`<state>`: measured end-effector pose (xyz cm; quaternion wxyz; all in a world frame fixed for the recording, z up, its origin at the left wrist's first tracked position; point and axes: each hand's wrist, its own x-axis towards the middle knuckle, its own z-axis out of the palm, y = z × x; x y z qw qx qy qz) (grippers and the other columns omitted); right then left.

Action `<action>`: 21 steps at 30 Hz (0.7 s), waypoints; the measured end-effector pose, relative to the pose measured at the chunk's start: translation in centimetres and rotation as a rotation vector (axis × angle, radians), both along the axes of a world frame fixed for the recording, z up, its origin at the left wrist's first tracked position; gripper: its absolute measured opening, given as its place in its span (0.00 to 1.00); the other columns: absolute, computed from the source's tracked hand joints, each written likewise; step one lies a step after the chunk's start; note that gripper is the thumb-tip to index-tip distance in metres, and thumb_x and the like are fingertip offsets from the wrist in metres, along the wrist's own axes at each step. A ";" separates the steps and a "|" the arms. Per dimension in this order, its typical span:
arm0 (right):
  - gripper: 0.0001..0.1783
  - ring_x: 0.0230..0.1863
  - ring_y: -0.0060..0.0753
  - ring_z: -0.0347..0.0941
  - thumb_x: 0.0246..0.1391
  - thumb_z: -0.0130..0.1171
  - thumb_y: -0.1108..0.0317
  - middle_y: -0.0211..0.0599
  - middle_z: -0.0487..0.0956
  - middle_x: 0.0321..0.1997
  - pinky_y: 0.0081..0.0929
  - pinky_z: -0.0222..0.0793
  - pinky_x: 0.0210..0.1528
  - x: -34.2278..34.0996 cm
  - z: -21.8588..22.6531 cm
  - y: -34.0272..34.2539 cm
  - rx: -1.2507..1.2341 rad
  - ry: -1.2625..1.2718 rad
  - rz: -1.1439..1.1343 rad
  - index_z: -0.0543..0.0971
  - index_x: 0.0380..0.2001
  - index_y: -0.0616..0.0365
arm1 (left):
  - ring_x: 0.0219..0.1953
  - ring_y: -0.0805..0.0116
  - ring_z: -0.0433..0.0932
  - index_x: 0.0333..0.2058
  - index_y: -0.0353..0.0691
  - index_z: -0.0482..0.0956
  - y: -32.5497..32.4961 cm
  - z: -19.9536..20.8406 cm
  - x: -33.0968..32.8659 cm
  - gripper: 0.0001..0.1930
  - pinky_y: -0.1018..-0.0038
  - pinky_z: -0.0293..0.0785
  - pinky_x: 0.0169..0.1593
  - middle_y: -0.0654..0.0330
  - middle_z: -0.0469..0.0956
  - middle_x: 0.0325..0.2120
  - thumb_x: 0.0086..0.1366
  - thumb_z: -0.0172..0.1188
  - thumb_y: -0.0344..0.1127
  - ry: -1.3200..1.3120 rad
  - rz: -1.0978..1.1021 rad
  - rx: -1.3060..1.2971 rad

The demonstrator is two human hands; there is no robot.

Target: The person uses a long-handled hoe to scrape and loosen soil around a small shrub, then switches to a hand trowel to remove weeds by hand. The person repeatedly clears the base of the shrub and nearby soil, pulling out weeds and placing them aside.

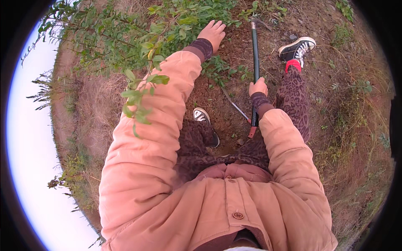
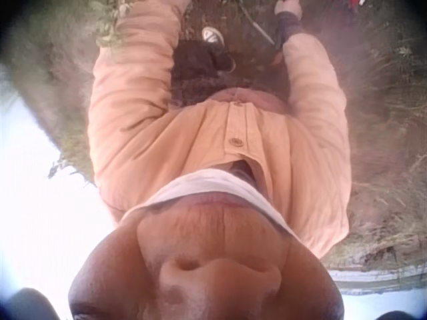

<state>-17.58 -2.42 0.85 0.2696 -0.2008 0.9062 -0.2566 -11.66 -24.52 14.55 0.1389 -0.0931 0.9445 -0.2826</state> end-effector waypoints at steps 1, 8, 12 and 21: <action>0.13 0.35 0.52 0.73 0.46 0.53 0.66 0.54 0.75 0.30 0.44 0.68 0.37 0.1 -0.7 -0.1 0.021 0.012 0.046 0.64 0.32 0.62 | 0.60 0.60 0.49 0.49 0.43 0.66 -1.2 -0.2 -0.2 0.23 0.63 0.46 0.61 0.57 0.54 0.57 0.52 0.52 0.35 -0.039 0.109 -0.003; 0.12 0.42 0.53 0.67 0.47 0.50 0.73 0.52 0.69 0.38 0.40 0.66 0.40 -1.1 -4.0 -0.3 0.306 0.069 -0.055 0.63 0.36 0.61 | 0.56 0.58 0.55 0.39 0.43 0.75 -8.4 2.0 4.9 0.12 0.47 0.51 0.55 0.56 0.57 0.54 0.53 0.51 0.32 -0.223 0.162 -0.301; 0.13 0.43 0.51 0.62 0.44 0.52 0.73 0.48 0.66 0.37 0.39 0.63 0.42 -1.7 -3.5 -2.9 0.025 0.375 0.133 0.65 0.35 0.62 | 0.55 0.57 0.58 0.40 0.44 0.76 -8.8 2.9 8.6 0.13 0.45 0.59 0.49 0.59 0.57 0.54 0.56 0.49 0.34 -0.257 0.212 -0.346; 0.13 0.42 0.50 0.62 0.37 0.59 0.74 0.48 0.66 0.35 0.39 0.61 0.43 2.5 -1.2 -9.5 -0.371 0.262 0.383 0.69 0.30 0.61 | 0.55 0.56 0.59 0.36 0.36 0.72 -6.7 2.5 9.0 0.11 0.51 0.66 0.46 0.51 0.51 0.57 0.53 0.48 0.30 -0.039 0.184 -0.319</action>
